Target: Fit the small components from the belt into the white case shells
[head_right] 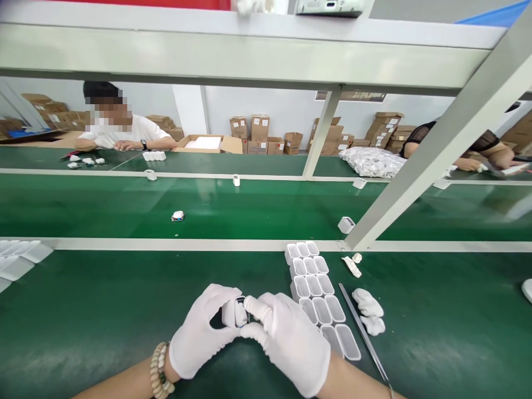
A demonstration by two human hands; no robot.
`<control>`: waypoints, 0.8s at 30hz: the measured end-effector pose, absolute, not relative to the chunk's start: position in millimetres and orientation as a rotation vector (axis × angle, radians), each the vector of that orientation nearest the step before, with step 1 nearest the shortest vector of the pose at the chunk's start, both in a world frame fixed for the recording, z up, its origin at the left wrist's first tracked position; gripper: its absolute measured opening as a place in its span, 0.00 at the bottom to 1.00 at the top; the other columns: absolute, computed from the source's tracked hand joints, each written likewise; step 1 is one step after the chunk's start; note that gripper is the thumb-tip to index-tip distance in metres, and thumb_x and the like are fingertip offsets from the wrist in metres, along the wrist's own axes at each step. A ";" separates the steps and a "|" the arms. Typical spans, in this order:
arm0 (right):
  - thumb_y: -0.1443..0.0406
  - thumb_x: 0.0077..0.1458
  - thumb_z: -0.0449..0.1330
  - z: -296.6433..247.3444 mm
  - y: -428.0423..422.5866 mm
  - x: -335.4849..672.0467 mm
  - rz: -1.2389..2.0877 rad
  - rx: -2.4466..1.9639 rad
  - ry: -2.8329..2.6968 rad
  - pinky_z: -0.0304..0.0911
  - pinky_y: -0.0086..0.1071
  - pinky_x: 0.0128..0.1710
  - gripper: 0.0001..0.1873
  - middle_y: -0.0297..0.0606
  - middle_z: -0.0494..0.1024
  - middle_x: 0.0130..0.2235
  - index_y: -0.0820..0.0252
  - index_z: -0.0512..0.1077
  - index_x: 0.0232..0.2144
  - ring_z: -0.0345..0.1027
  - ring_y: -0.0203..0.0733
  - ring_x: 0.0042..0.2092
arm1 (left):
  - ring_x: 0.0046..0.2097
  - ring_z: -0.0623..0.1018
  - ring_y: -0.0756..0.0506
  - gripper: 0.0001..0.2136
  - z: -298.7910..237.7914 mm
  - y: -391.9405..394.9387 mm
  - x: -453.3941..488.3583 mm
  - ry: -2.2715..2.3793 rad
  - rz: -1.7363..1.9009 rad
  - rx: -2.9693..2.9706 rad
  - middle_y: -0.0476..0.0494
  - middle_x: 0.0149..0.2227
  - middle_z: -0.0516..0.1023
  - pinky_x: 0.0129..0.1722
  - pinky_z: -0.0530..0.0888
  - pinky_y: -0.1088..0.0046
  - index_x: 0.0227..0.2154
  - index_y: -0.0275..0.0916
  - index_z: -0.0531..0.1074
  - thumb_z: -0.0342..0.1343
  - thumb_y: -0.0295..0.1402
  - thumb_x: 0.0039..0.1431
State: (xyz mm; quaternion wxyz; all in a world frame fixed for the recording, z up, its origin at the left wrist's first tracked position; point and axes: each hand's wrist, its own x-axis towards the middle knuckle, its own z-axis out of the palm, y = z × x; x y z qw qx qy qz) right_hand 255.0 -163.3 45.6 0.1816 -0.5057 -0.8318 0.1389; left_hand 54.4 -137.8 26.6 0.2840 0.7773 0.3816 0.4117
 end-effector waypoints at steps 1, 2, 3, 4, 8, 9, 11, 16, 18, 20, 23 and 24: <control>0.60 0.64 0.53 46.0 -165.2 253.1 0.280 -1.389 -2.405 0.62 0.33 0.27 0.09 0.36 0.73 0.29 0.57 0.71 0.37 0.67 0.40 0.28 | 0.41 0.78 0.42 0.17 24.7 -137.8 54.0 1.026 1.097 2.074 0.45 0.40 0.78 0.43 0.77 0.64 0.42 0.43 0.73 0.68 0.29 0.48; 0.61 0.65 0.51 46.7 -167.3 250.9 0.175 -1.355 -2.446 0.60 0.33 0.25 0.10 0.35 0.73 0.28 0.57 0.70 0.37 0.67 0.40 0.26 | 0.41 0.78 0.42 0.18 22.4 -138.0 53.6 1.033 1.096 2.069 0.45 0.40 0.78 0.43 0.77 0.64 0.43 0.44 0.74 0.68 0.27 0.47; 0.61 0.66 0.50 47.6 -169.4 248.3 0.075 -1.327 -2.474 0.59 0.33 0.24 0.10 0.35 0.72 0.28 0.58 0.69 0.38 0.66 0.40 0.25 | 0.42 0.78 0.42 0.20 20.0 -138.2 53.2 1.044 1.099 2.065 0.45 0.40 0.78 0.43 0.77 0.64 0.43 0.44 0.74 0.68 0.26 0.47; 0.61 0.65 0.50 48.3 -171.3 245.6 -0.014 -1.297 -2.498 0.57 0.33 0.23 0.10 0.35 0.72 0.27 0.59 0.68 0.40 0.66 0.40 0.24 | 0.42 0.78 0.42 0.20 17.8 -138.5 52.8 1.052 1.104 2.064 0.45 0.40 0.77 0.43 0.78 0.64 0.44 0.45 0.74 0.69 0.26 0.46; 0.61 0.59 0.56 47.6 -176.8 235.1 -0.175 -1.214 -2.549 0.55 0.34 0.22 0.13 0.35 0.74 0.27 0.62 0.64 0.44 0.66 0.41 0.23 | 0.41 0.78 0.43 0.21 15.1 -138.2 50.0 1.055 1.134 2.080 0.46 0.41 0.77 0.43 0.78 0.64 0.46 0.46 0.73 0.69 0.29 0.48; 0.61 0.58 0.57 46.6 -177.7 232.5 -0.192 -1.217 -2.547 0.55 0.34 0.23 0.16 0.35 0.75 0.28 0.64 0.63 0.45 0.67 0.41 0.24 | 0.41 0.78 0.43 0.21 16.1 -137.4 49.2 1.060 1.140 2.093 0.46 0.41 0.78 0.43 0.78 0.64 0.46 0.46 0.73 0.68 0.29 0.49; 0.61 0.55 0.59 44.6 -179.4 227.5 -0.241 -1.261 -2.523 0.55 0.35 0.23 0.23 0.35 0.76 0.28 0.67 0.61 0.50 0.67 0.41 0.23 | 0.41 0.79 0.43 0.19 19.3 -135.5 47.9 1.079 1.146 2.132 0.45 0.41 0.78 0.43 0.79 0.63 0.46 0.45 0.73 0.66 0.31 0.51; 0.55 0.50 0.63 43.4 -181.4 218.6 -0.356 -1.313 -2.418 0.46 0.37 0.18 0.32 0.34 0.75 0.22 0.73 0.62 0.49 0.63 0.41 0.18 | 0.40 0.80 0.42 0.15 28.5 -136.1 46.7 1.112 1.136 2.238 0.44 0.41 0.79 0.41 0.80 0.64 0.46 0.46 0.74 0.63 0.33 0.54; 0.51 0.47 0.63 42.5 -180.0 216.1 -0.405 -1.298 -2.383 0.45 0.38 0.16 0.34 0.35 0.73 0.20 0.75 0.65 0.46 0.61 0.42 0.17 | 0.40 0.80 0.42 0.15 31.6 -133.6 46.1 1.126 1.106 2.264 0.44 0.41 0.79 0.42 0.80 0.63 0.46 0.46 0.75 0.62 0.31 0.54; 0.49 0.46 0.63 40.0 -178.5 212.8 -0.445 -1.347 -2.333 0.49 0.38 0.16 0.36 0.39 0.74 0.21 0.76 0.67 0.46 0.62 0.43 0.18 | 0.41 0.80 0.41 0.16 34.2 -121.3 48.0 1.147 1.068 2.247 0.45 0.42 0.79 0.45 0.79 0.62 0.45 0.47 0.76 0.62 0.30 0.52; 0.52 0.50 0.63 35.6 -181.7 206.1 -0.312 -1.403 -2.342 0.57 0.37 0.19 0.32 0.43 0.77 0.26 0.73 0.68 0.48 0.66 0.45 0.22 | 0.43 0.80 0.41 0.16 35.6 -78.6 63.6 1.226 1.059 2.043 0.45 0.41 0.80 0.49 0.77 0.60 0.43 0.44 0.76 0.63 0.31 0.48; 0.55 0.53 0.62 34.8 -185.2 204.3 -0.224 -1.381 -2.392 0.59 0.36 0.20 0.28 0.43 0.78 0.28 0.70 0.68 0.49 0.68 0.44 0.23 | 0.43 0.80 0.41 0.17 34.7 -59.5 73.1 1.258 1.069 1.933 0.45 0.40 0.80 0.50 0.76 0.60 0.43 0.42 0.75 0.64 0.31 0.46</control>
